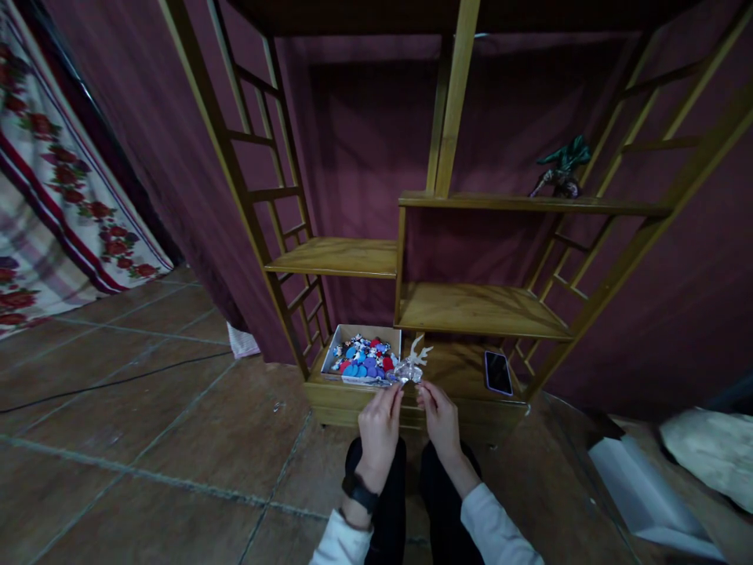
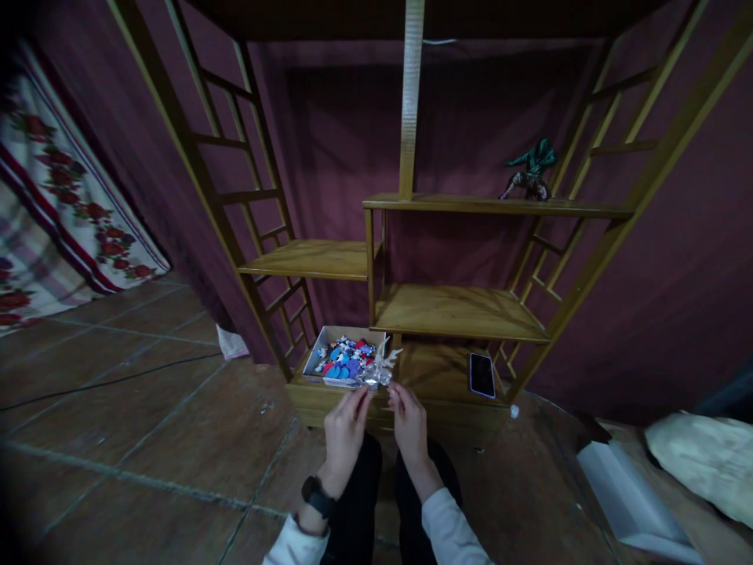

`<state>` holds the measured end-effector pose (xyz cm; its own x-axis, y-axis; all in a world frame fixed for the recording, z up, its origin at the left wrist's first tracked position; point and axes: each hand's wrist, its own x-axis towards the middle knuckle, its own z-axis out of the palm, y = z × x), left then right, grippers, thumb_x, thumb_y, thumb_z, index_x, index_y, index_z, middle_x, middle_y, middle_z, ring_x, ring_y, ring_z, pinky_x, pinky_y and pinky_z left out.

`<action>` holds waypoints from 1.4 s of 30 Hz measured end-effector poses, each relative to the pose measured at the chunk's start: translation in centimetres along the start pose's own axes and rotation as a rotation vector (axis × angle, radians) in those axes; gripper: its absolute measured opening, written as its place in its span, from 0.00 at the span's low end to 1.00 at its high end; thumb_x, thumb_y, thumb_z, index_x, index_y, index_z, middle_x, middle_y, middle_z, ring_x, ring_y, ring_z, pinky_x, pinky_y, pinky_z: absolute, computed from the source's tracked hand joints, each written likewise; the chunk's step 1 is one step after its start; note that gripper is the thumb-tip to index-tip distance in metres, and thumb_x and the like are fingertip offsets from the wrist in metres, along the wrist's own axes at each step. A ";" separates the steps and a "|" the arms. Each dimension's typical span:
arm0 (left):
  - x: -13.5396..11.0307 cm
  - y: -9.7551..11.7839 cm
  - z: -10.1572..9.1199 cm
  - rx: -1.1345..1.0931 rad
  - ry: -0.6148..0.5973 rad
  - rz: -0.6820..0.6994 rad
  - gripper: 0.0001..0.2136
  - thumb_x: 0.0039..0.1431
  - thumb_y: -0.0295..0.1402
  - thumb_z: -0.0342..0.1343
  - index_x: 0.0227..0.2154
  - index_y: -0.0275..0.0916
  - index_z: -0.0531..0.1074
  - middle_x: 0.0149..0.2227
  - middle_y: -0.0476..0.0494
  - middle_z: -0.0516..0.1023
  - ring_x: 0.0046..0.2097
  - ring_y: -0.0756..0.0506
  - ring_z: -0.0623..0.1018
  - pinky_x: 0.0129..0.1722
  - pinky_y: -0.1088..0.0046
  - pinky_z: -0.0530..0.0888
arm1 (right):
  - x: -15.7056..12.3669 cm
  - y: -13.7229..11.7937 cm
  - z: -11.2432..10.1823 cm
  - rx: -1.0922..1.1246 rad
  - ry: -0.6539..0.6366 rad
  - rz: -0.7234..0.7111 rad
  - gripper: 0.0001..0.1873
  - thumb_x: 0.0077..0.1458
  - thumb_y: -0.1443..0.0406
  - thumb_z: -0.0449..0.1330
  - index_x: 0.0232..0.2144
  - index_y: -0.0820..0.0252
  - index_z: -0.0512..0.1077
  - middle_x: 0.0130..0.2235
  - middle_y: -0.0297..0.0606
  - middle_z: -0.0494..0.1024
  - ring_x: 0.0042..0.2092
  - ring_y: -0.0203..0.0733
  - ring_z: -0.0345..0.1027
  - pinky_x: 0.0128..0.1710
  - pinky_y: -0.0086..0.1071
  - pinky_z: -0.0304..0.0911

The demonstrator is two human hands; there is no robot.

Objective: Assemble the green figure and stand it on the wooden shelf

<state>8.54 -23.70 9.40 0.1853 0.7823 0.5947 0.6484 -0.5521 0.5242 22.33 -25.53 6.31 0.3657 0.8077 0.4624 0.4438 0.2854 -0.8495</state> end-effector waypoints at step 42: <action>1.9 3.2 -0.8 0.373 -0.259 0.469 0.13 0.60 0.24 0.43 0.48 0.35 0.64 0.34 0.42 0.74 0.36 0.46 0.75 0.35 0.71 0.68 | -0.3 1.7 -2.2 0.079 0.135 0.125 0.18 0.55 0.55 0.53 0.38 0.63 0.72 0.35 0.42 0.78 0.33 0.41 0.71 0.36 0.34 0.66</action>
<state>10.42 -24.23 12.72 0.6530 0.5524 0.5181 0.6594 -0.7512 -0.0300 24.80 -26.42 5.35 0.5226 0.7645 0.3775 0.3242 0.2313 -0.9173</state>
